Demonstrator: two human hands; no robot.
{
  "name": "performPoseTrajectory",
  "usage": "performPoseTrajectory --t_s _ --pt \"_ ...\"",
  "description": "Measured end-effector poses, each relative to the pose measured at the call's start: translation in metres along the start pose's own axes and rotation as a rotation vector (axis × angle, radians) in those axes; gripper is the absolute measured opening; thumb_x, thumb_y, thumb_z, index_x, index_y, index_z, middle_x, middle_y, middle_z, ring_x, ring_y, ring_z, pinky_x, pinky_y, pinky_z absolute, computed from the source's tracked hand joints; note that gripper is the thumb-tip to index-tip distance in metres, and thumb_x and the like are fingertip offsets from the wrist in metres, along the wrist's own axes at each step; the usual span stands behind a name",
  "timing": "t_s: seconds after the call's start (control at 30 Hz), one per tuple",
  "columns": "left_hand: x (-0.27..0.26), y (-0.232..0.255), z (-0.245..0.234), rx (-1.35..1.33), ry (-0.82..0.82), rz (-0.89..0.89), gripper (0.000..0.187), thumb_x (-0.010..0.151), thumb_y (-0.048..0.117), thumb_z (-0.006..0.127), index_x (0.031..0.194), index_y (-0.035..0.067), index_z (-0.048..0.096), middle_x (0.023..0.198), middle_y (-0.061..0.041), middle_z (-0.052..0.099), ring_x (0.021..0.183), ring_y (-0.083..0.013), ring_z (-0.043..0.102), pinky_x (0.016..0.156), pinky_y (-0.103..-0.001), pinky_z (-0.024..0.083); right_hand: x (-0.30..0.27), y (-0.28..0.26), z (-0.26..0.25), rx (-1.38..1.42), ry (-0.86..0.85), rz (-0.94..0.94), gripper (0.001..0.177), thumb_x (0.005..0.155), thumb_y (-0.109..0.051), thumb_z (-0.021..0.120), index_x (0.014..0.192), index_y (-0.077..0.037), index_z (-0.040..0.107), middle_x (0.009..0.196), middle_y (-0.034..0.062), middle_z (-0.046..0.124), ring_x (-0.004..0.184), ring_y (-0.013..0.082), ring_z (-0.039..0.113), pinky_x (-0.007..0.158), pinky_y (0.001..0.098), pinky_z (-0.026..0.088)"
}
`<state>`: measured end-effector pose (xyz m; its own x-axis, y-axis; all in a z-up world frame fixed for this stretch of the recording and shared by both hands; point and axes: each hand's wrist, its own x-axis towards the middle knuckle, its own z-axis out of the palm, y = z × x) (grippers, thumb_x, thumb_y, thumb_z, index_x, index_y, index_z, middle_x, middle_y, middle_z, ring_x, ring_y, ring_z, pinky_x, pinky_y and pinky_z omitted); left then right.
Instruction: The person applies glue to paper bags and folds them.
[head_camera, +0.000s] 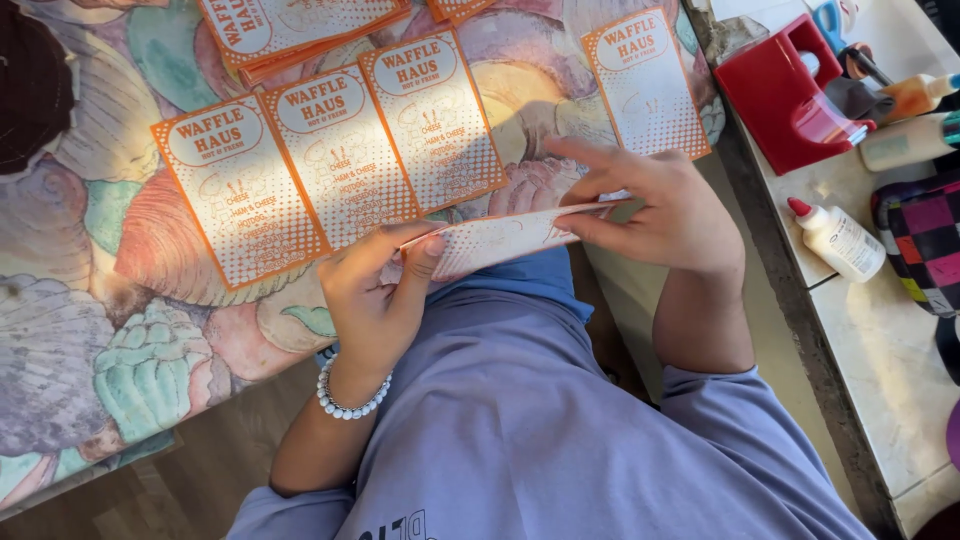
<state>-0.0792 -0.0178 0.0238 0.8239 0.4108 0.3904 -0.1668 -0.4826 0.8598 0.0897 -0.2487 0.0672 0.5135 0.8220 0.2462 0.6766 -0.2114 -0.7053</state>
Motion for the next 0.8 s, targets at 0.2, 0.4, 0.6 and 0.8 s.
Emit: performPoseTrajectory --t_s 0.2,0.4,0.6,0.8 --pt "-0.005 -0.003 0.006 -0.114 0.109 -0.085 0.017 0.101 0.019 0.069 0.099 0.003 0.074 0.082 -0.002 0.071 0.062 -0.0060 0.048 0.058 -0.022 0.038 -0.021 0.040 0.057 0.648 0.561 -0.032 0.079 0.088 -0.004 0.081 0.155 0.002 0.040 0.121 0.0253 0.069 0.088 0.0315 0.073 0.080 0.0399 0.066" --pt "-0.004 0.001 0.005 -0.227 0.089 -0.137 0.016 0.100 0.016 0.070 0.107 0.001 0.072 0.097 -0.009 0.075 0.081 -0.0093 0.065 0.070 -0.020 0.049 -0.023 0.034 0.057 0.511 0.723 0.016 0.069 0.089 0.007 0.082 0.149 0.005 0.047 0.076 0.0174 0.065 0.086 0.0297 0.074 0.077 0.0298 0.058" --pt "-0.007 -0.006 0.008 -0.265 0.135 -0.188 0.015 0.098 0.012 0.074 0.108 0.001 0.073 0.087 -0.005 0.071 0.079 -0.0076 0.062 0.072 -0.020 0.049 -0.029 0.025 0.055 0.534 0.769 0.076 0.071 0.091 0.007 0.079 0.152 0.005 0.043 0.092 0.0282 0.072 0.084 0.0278 0.073 0.078 0.0294 0.056" --pt "0.003 -0.001 -0.001 -0.152 -0.058 -0.134 0.013 0.093 0.004 0.078 0.106 0.001 0.077 0.100 -0.009 0.079 0.087 -0.0104 0.074 0.078 -0.020 0.058 -0.031 0.015 0.041 0.413 0.737 0.085 0.071 0.091 0.010 0.080 0.152 0.006 0.042 0.098 0.0311 0.072 0.086 0.0279 0.073 0.079 0.0281 0.057"
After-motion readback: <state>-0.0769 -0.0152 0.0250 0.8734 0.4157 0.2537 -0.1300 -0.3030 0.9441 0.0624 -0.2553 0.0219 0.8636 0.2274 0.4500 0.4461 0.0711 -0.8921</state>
